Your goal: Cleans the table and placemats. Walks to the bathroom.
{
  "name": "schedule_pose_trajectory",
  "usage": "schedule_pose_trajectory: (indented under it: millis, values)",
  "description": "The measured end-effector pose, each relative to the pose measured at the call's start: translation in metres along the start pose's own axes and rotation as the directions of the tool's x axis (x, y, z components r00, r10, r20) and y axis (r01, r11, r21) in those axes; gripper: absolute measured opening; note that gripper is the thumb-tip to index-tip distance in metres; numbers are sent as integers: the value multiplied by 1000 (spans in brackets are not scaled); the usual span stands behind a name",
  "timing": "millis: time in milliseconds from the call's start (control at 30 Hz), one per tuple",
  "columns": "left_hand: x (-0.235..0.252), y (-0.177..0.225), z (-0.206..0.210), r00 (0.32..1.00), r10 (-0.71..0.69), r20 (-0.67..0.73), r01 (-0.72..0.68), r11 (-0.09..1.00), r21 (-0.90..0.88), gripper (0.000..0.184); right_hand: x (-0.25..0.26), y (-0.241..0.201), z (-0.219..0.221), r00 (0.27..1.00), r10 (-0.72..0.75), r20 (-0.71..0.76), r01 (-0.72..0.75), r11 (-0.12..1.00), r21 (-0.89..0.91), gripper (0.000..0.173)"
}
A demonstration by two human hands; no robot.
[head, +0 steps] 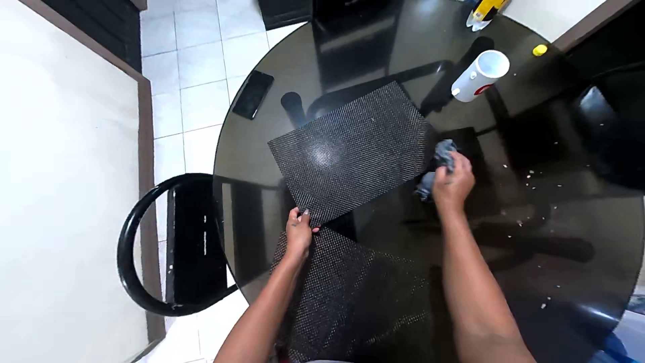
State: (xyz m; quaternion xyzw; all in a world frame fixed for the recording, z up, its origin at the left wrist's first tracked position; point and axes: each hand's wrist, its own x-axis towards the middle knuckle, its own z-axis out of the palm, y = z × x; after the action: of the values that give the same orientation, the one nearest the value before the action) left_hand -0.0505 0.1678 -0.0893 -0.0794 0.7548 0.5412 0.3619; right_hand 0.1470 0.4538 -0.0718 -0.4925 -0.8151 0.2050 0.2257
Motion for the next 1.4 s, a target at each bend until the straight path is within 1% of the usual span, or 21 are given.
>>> schedule_pose_trajectory:
  millis: [67, 133, 167, 233, 267, 300, 433, 533, 700, 800, 867, 900, 967, 1033, 1067, 1100, 1133, 1167, 1200, 1300, 1400]
  values:
    - [2, -2, 1, 1000, 0, 8, 0, 1000, 5, 37, -26, -71, 18, 985, -165, 58, 162, 985, 56, 41]
    - [6, -5, 0, 999, 32, 26, -34, 998, 58, 34, -62, -135, 68, 910, -377, 173, 365, 926, 98, 37]
    - [9, -8, -2, 998, 57, 32, -60, 994, 94, 32, -80, -157, 97, 835, -456, 308, 445, 889, 112, 37]
    - [17, -12, -9, 992, 123, 19, -125, 982, 142, 29, -101, -177, 142, 633, -493, 597, 503, 848, 167, 43]
    - [19, -13, -13, 989, 147, 18, -148, 979, 143, 28, -101, -178, 152, 577, -500, 646, 504, 840, 200, 44]
    - [19, -13, -15, 988, 155, 18, -156, 978, 139, 28, -97, -173, 154, 569, -513, 642, 498, 837, 228, 44]
    - [18, -10, -16, 995, 103, -4, -102, 993, 66, 26, -61, -123, 133, 704, -457, 544, 452, 879, 153, 47]
    - [16, -10, -16, 998, 69, -12, -69, 997, 25, 28, -7, -57, 103, 818, -326, 474, 372, 928, -3, 51]
    - [16, -12, -16, 994, 105, -6, -105, 994, 18, 28, 97, 72, 32, 961, 49, 273, 21, 969, -247, 49]
    - [17, -15, -16, 991, 133, -8, -133, 991, 17, 28, 119, 67, 7, 988, 108, 109, -83, 975, -208, 43]
    - [17, -19, -16, 989, 148, -9, -148, 989, 26, 28, 105, 16, 22, 990, -86, 107, 98, 989, -110, 44]
    - [18, -19, -17, 988, 153, -4, -153, 988, 33, 28, 88, -22, 40, 968, -212, 135, 223, 972, -73, 43]
    - [19, -18, -18, 989, 148, 3, -148, 988, 48, 27, 36, -104, 88, 862, -462, 209, 474, 881, -8, 40]
    - [17, -17, -18, 990, 138, 1, -138, 988, 68, 26, -26, -171, 143, 662, -670, 336, 657, 734, 169, 39]
    - [17, -16, -18, 991, 135, -4, -135, 989, 68, 26, -46, -192, 170, 520, -749, 410, 719, 643, 265, 36]
    - [18, -15, -19, 991, 131, -9, -130, 990, 61, 27, -53, -206, 190, 382, -783, 490, 746, 574, 336, 37]
    - [18, -13, -21, 992, 126, -18, -125, 991, 44, 27, -48, -213, 201, 315, -784, 534, 743, 554, 375, 38]
    - [17, -12, -22, 993, 115, -31, -114, 993, 18, 27, -36, -212, 204, 315, -773, 551, 726, 570, 385, 39]
    - [15, -13, -23, 994, 100, -46, -100, 995, -11, 26, -21, -204, 203, 360, -753, 551, 714, 602, 357, 40]
    - [14, -8, -24, 995, 71, -67, -75, 996, -49, 24, 53, -156, 185, 591, -598, 542, 633, 760, 148, 45]
    - [12, -11, -24, 994, 70, -89, -77, 995, -71, 21, 122, -68, 136, 783, -389, 485, 470, 881, -53, 52]
